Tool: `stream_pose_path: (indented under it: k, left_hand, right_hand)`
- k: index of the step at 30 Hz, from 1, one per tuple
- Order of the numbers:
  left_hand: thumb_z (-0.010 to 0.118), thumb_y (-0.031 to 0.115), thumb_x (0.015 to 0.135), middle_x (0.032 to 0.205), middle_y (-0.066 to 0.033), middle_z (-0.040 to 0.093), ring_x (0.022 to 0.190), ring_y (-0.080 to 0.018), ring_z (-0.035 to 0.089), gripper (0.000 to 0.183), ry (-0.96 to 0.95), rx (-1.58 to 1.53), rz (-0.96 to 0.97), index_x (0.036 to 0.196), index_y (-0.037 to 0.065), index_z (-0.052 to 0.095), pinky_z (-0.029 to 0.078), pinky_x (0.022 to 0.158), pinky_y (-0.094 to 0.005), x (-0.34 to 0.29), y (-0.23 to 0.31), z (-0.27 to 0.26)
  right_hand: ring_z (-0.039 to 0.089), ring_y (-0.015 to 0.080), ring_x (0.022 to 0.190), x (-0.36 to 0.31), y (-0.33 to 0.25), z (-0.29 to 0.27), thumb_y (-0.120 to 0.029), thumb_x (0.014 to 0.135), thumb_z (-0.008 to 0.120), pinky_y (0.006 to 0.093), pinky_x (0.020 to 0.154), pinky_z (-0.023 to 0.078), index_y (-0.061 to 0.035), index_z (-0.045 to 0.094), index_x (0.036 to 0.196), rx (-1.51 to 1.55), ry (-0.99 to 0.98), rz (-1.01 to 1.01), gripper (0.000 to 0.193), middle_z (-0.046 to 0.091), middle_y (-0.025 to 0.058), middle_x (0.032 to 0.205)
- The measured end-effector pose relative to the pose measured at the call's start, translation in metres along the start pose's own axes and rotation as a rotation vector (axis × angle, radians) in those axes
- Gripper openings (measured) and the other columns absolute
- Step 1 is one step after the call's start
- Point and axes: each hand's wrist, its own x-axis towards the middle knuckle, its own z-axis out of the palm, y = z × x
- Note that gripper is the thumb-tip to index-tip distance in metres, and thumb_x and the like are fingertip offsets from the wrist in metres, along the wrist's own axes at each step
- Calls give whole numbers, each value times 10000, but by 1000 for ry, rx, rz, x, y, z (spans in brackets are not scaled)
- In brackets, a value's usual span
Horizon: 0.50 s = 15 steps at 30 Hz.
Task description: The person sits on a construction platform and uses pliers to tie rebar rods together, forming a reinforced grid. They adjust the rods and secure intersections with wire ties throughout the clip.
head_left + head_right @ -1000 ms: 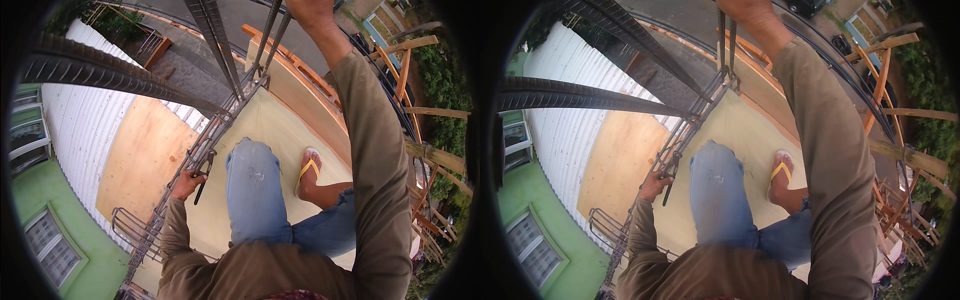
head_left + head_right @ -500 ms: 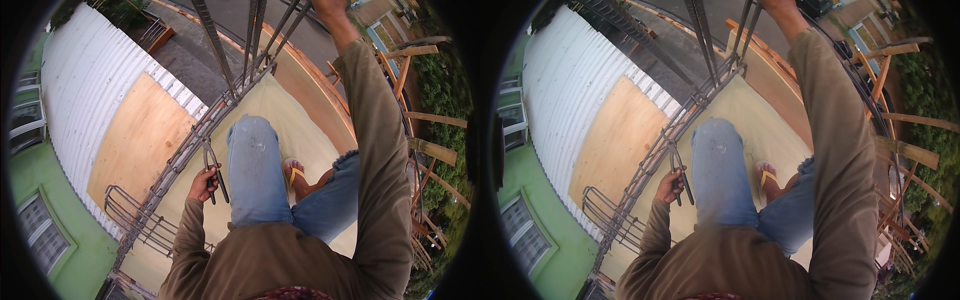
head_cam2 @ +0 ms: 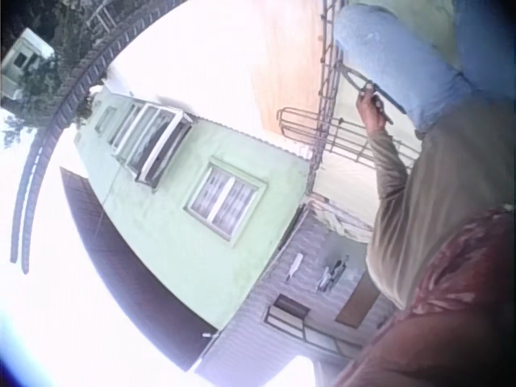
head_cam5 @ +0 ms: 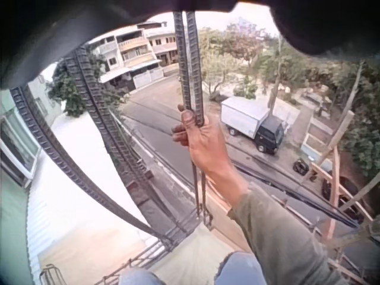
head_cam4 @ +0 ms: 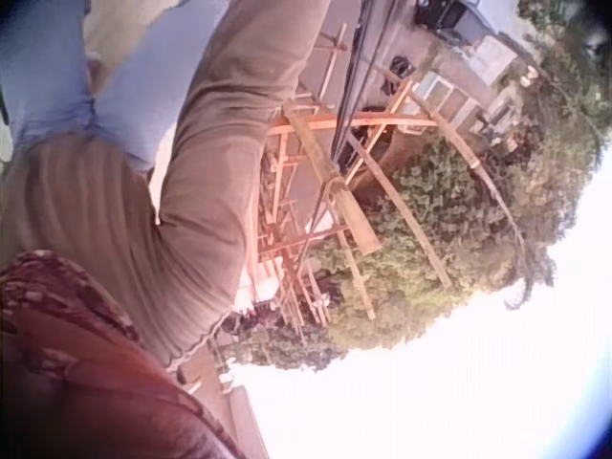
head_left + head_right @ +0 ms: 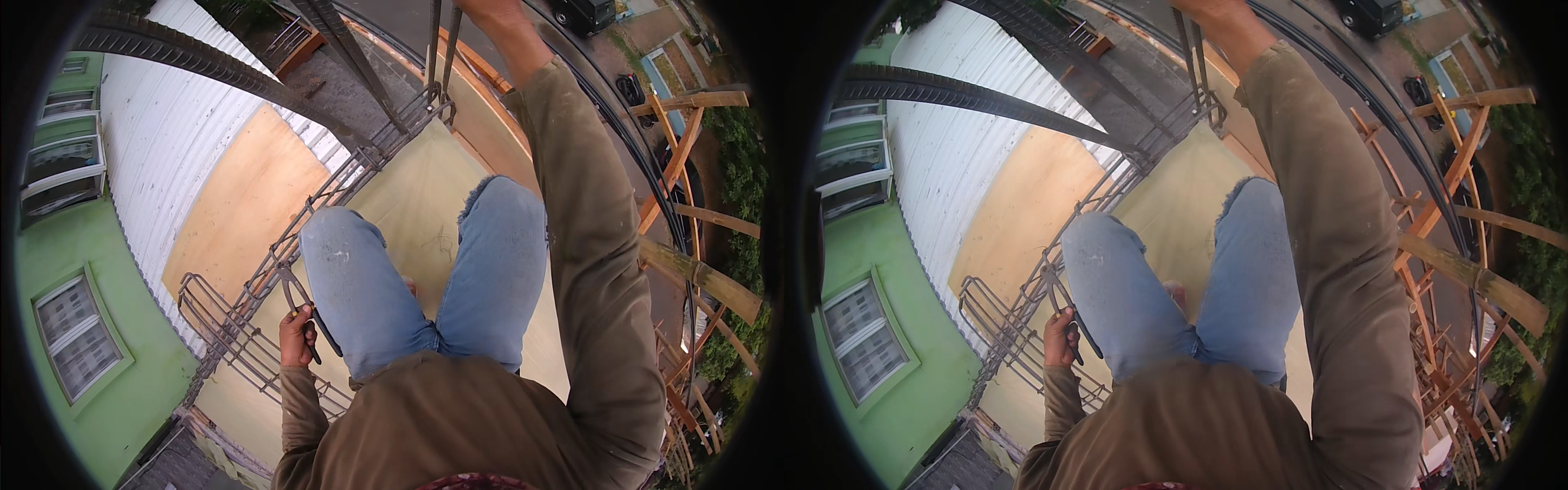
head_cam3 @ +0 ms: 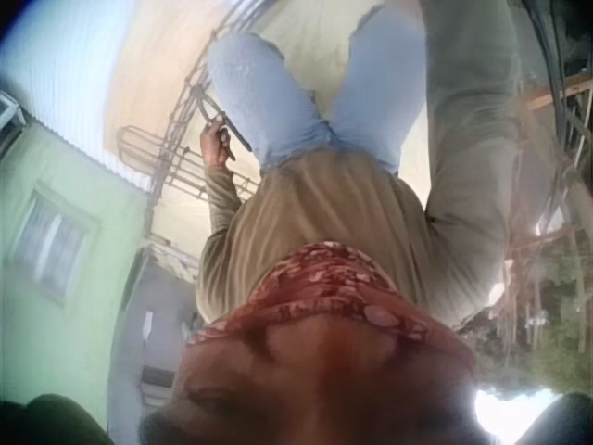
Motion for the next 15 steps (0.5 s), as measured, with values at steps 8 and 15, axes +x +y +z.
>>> stream_pose_path:
  k: [8,15]
  left_hand:
    - [696,244,973,963,-35,699,483,-26,403,206,279,-197,250,1038,61,627,320,388,-190,-83,9,-31]
    - [613,109,1003,1007,-27,641,581,-29,496,236,180,-356,321,1223,35,568,383,402,-131,-148,2,-17]
  right_hand:
    - [611,118,592,-4,1,13,-424,1038,568,286,530,477,-22,607,884,12,-52,-6,432,627,42,694]
    - [511,65,595,-14,-3,9,-394,1032,597,244,507,404,-61,575,943,248,-120,130,345,549,-24,695]
